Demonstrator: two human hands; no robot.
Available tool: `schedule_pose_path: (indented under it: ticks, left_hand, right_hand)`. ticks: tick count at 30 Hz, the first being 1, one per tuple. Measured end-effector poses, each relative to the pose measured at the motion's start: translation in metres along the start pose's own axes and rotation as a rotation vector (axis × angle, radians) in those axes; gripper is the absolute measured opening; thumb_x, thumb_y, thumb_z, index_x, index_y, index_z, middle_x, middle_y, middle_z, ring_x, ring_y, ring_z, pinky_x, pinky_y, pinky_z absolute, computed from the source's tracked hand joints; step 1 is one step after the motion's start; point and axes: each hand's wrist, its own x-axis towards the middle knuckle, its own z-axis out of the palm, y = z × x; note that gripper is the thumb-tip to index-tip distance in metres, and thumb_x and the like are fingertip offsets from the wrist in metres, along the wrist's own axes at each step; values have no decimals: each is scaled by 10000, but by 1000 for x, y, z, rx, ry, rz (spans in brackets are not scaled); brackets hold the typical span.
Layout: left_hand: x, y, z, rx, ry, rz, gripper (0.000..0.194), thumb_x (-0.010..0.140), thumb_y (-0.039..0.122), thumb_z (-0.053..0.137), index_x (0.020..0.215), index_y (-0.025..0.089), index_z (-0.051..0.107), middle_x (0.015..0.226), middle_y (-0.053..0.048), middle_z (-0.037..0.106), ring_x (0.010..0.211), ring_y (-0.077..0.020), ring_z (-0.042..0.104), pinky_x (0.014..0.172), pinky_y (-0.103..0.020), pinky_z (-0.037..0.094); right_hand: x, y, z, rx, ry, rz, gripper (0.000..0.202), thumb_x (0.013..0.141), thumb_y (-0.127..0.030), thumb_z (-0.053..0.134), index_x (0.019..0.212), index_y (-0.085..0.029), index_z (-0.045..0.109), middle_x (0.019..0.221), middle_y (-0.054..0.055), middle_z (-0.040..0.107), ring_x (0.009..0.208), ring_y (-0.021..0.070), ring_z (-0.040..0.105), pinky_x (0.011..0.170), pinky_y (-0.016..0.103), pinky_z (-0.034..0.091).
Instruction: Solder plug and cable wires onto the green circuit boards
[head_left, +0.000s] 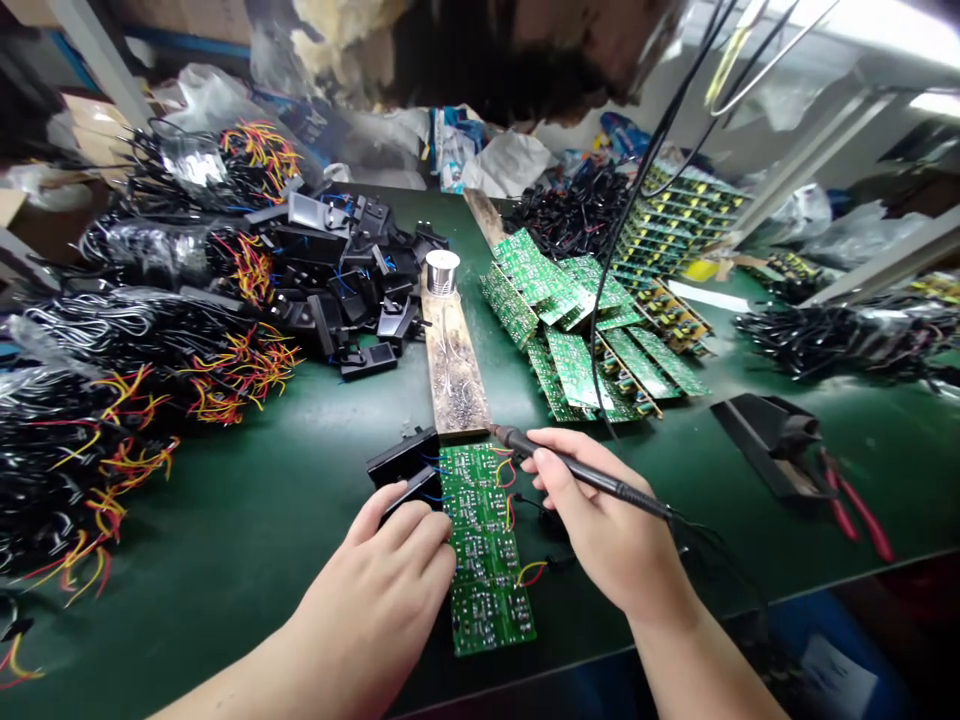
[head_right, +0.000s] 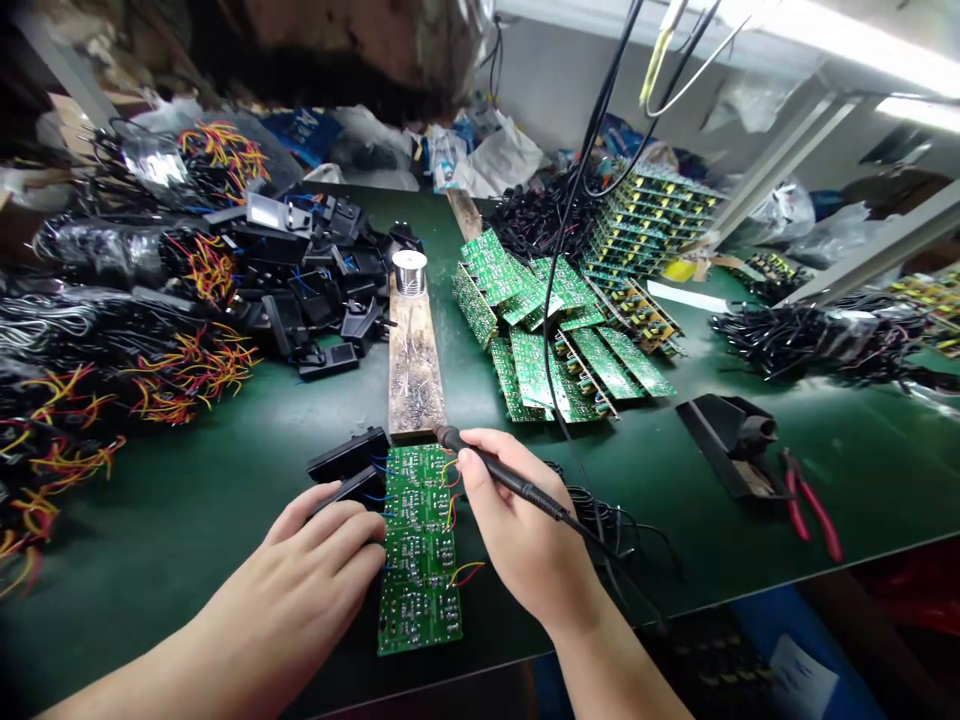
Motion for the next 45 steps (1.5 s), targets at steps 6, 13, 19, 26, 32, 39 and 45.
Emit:
schedule_pose_path:
  ticks: [6,13,19,26,32,39,45]
  left_hand:
    - [-1,1,3,-52,-3,-42,58,948,177,654,958,234,643,1047,-8,711,1065,-238,624,1284,-515,177]
    - [-2,0,5,-67,-1,-55,37,982,208,632,961,234,648,1082,-24,713,1088,-244,623,1274,-526,190]
    - [-3,1,-3,-98,50,-107,46,1006,218,636,987,241,672,1107,0,716,1097,-223,620,1266,-490,219]
    - [-5,1,-11,-50,96,-145,138,1017,180,606,979,246,722,1142,-3,742,1131,-227,635,1273,-491,224]
    - [-2,4,-13,33,59,-138,94,960,191,676,988,235,754,1181,-29,750,1193,-263,629,1266,-511,247]
    - [11,12,-17,145,-5,-74,102,900,144,690,924,192,778,1150,-71,762,1109,-284,653,1182,-507,361]
    - [20,12,-21,176,-47,-58,94,867,128,693,855,184,768,1062,-79,753,1050,-281,653,1155,-506,393]
  right_hand:
    - [10,1,8,-18,-39,0,258,1090,-416,625,1239,-248,753,1012,37,807,854,186,776,694,286,653]
    - [10,0,12,-36,-45,15,257,1089,-422,624,1225,-249,759,981,29,797,837,181,766,687,288,648]
    - [9,0,12,-31,-34,16,232,1092,-415,628,1224,-275,756,981,10,799,834,168,767,678,267,643]
    - [-11,-4,-5,-34,35,19,195,1093,-385,647,1237,-311,755,1013,-9,799,822,125,761,747,214,646]
    - [-44,-7,-29,-10,27,52,170,1090,-356,660,1229,-334,754,1000,-15,797,829,124,775,744,168,649]
    - [-68,-11,-43,-79,-95,61,149,1094,-309,625,1186,-345,736,983,-40,784,814,110,788,745,128,641]
    - [-74,-13,-43,-103,-163,60,153,1084,-281,602,1144,-334,732,975,-49,789,804,108,797,720,115,632]
